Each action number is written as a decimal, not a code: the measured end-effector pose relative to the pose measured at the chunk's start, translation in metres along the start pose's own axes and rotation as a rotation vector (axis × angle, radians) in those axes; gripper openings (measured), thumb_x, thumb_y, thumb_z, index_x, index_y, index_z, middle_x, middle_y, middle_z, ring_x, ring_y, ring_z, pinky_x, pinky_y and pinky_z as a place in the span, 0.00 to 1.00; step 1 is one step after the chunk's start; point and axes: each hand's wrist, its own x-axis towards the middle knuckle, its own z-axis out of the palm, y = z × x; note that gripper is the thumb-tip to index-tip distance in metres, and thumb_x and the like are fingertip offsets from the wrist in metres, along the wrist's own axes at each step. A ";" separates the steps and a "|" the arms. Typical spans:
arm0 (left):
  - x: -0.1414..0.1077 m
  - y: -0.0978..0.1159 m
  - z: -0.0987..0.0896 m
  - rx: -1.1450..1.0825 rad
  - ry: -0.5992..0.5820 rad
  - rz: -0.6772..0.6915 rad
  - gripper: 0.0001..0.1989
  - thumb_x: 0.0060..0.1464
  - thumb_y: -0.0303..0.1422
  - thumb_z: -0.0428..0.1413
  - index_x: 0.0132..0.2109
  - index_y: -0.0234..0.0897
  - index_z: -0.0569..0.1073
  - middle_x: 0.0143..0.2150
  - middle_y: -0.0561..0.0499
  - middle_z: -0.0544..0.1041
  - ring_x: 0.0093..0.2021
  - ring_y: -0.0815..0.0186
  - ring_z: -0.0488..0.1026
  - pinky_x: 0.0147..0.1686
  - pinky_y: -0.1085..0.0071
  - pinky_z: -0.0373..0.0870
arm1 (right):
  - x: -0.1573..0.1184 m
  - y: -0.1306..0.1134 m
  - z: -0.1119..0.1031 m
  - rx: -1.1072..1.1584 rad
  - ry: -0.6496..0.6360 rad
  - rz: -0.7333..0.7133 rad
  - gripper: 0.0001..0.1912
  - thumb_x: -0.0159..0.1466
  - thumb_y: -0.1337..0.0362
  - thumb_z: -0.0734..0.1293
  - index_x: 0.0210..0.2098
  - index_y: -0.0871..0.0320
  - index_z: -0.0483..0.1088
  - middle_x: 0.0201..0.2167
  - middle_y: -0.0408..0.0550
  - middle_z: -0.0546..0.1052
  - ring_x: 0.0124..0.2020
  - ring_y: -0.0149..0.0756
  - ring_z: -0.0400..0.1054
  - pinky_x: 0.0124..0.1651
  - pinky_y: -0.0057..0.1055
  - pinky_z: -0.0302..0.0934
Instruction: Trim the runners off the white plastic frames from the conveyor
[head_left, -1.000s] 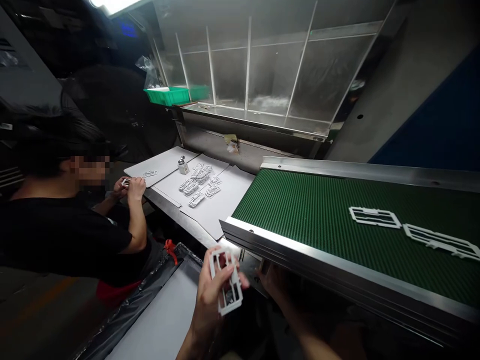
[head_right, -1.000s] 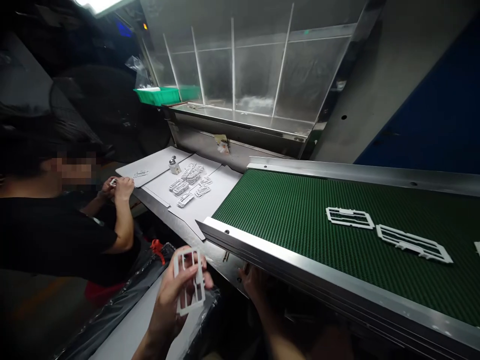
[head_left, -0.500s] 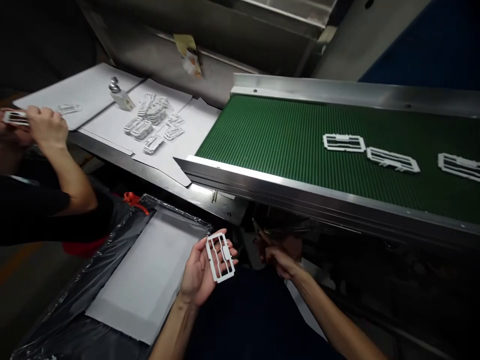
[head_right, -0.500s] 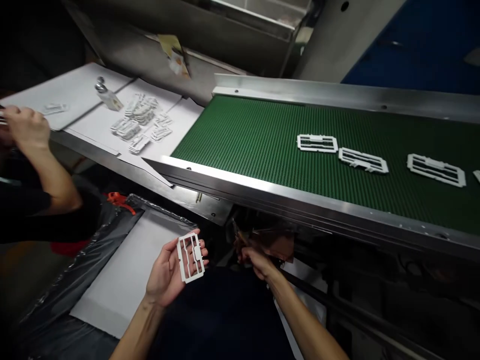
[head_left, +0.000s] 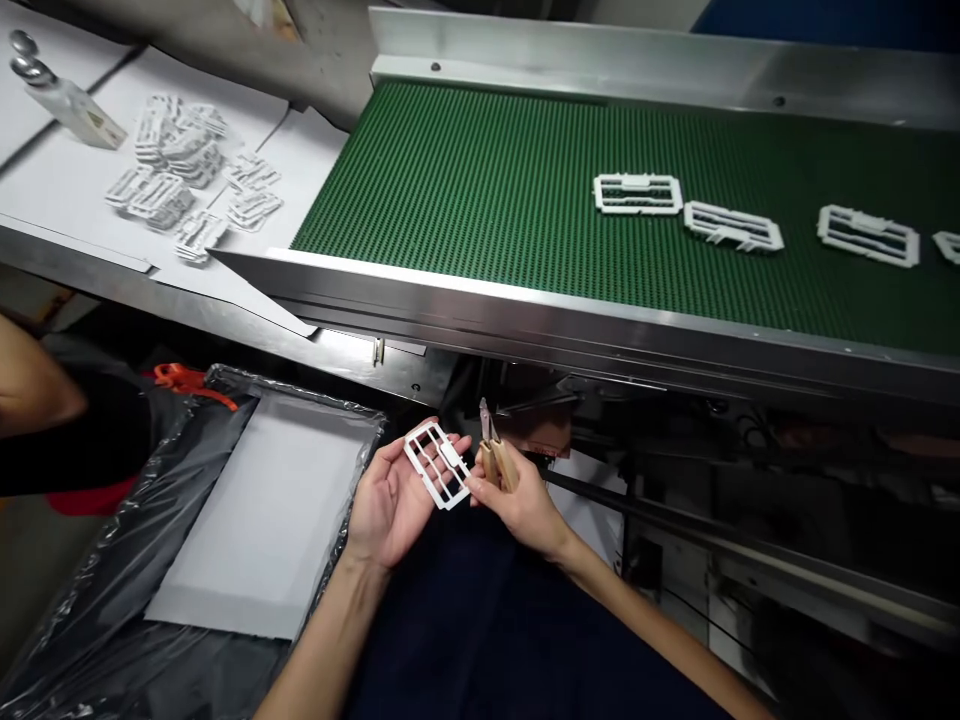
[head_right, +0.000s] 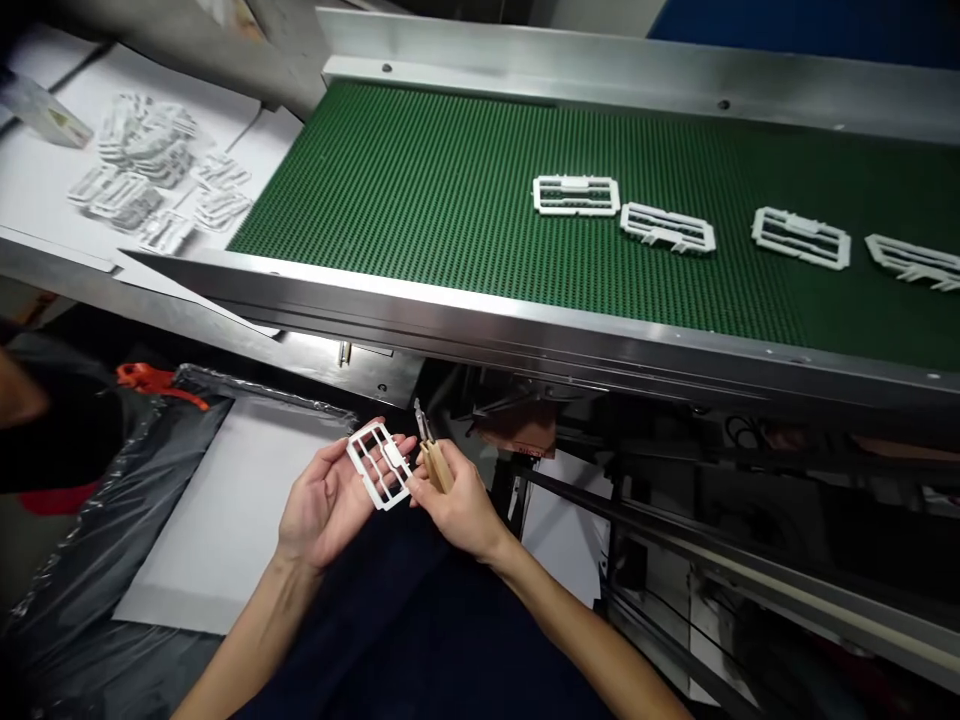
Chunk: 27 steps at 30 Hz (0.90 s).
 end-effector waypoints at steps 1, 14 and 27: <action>0.001 0.001 -0.001 0.038 0.007 0.008 0.17 0.60 0.31 0.44 0.52 0.30 0.70 0.45 0.37 0.75 0.48 0.52 0.72 0.44 0.56 0.70 | -0.001 0.000 -0.001 -0.019 0.011 0.001 0.10 0.59 0.65 0.66 0.37 0.56 0.60 0.30 0.39 0.67 0.27 0.26 0.65 0.34 0.28 0.62; 0.009 0.026 -0.012 0.716 0.160 0.112 0.08 0.47 0.31 0.62 0.34 0.31 0.74 0.30 0.46 0.78 0.27 0.68 0.74 0.28 0.77 0.71 | -0.007 -0.004 -0.009 -0.185 -0.022 0.016 0.08 0.59 0.66 0.65 0.36 0.56 0.60 0.28 0.39 0.68 0.26 0.27 0.65 0.33 0.28 0.62; 0.003 0.050 -0.021 0.884 0.003 -0.156 0.08 0.49 0.32 0.61 0.32 0.32 0.73 0.34 0.42 0.78 0.29 0.66 0.75 0.24 0.78 0.73 | -0.016 0.003 -0.011 -0.146 -0.058 0.067 0.10 0.59 0.63 0.66 0.37 0.56 0.60 0.28 0.39 0.67 0.26 0.27 0.65 0.32 0.27 0.62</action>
